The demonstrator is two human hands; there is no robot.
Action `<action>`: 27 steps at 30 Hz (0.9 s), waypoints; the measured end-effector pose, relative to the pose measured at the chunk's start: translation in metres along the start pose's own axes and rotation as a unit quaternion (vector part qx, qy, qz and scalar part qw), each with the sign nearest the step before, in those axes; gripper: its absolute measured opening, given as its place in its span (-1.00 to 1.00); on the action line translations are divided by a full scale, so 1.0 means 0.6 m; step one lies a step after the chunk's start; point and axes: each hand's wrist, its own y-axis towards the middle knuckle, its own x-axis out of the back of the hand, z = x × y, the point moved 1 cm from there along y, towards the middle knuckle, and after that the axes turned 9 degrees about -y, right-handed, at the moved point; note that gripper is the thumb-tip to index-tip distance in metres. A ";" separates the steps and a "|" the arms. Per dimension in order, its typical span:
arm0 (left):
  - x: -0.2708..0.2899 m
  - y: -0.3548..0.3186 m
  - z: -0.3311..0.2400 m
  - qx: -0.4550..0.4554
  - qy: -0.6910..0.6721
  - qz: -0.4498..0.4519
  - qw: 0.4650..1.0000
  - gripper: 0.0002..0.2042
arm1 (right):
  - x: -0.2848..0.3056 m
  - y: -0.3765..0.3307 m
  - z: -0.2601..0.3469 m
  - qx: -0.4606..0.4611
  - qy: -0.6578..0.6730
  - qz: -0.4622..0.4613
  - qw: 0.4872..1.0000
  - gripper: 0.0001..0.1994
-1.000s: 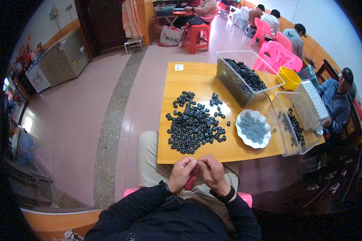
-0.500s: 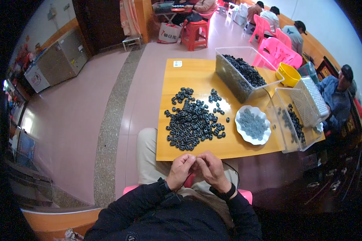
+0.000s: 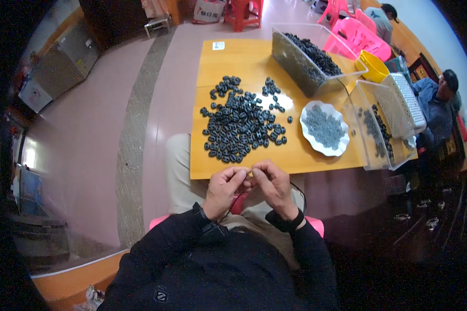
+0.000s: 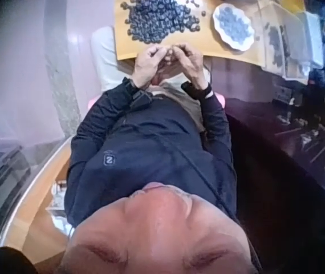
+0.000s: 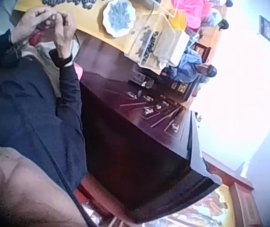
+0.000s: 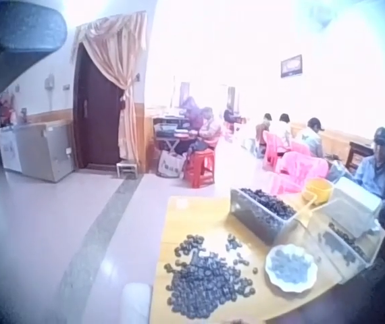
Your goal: The person picks up a black plastic toggle and a small grey component by hand, fits the grey component into the toggle, and places the assembled piece into a plastic container.
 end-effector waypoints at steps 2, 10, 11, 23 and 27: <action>-0.003 0.001 -0.004 0.006 0.006 0.006 1.000 -0.77 | 0.006 0.000 -0.010 -0.023 0.061 -0.002 0.998 -0.88; 0.000 0.005 -0.001 0.010 -0.063 -0.032 0.997 -0.74 | 0.010 0.000 -0.031 -0.032 0.092 0.008 0.995 -0.87; 0.003 0.006 0.000 0.018 -0.063 -0.038 0.997 -0.72 | 0.010 0.000 -0.030 -0.035 0.095 0.009 0.995 -0.88; 0.003 0.005 -0.001 0.053 -0.110 -0.035 0.992 -0.72 | 0.010 0.000 -0.033 -0.030 0.059 0.015 0.998 -0.89; 0.003 0.005 -0.004 0.057 -0.112 -0.040 0.991 -0.73 | 0.011 0.000 -0.035 -0.032 0.051 0.017 0.998 -0.90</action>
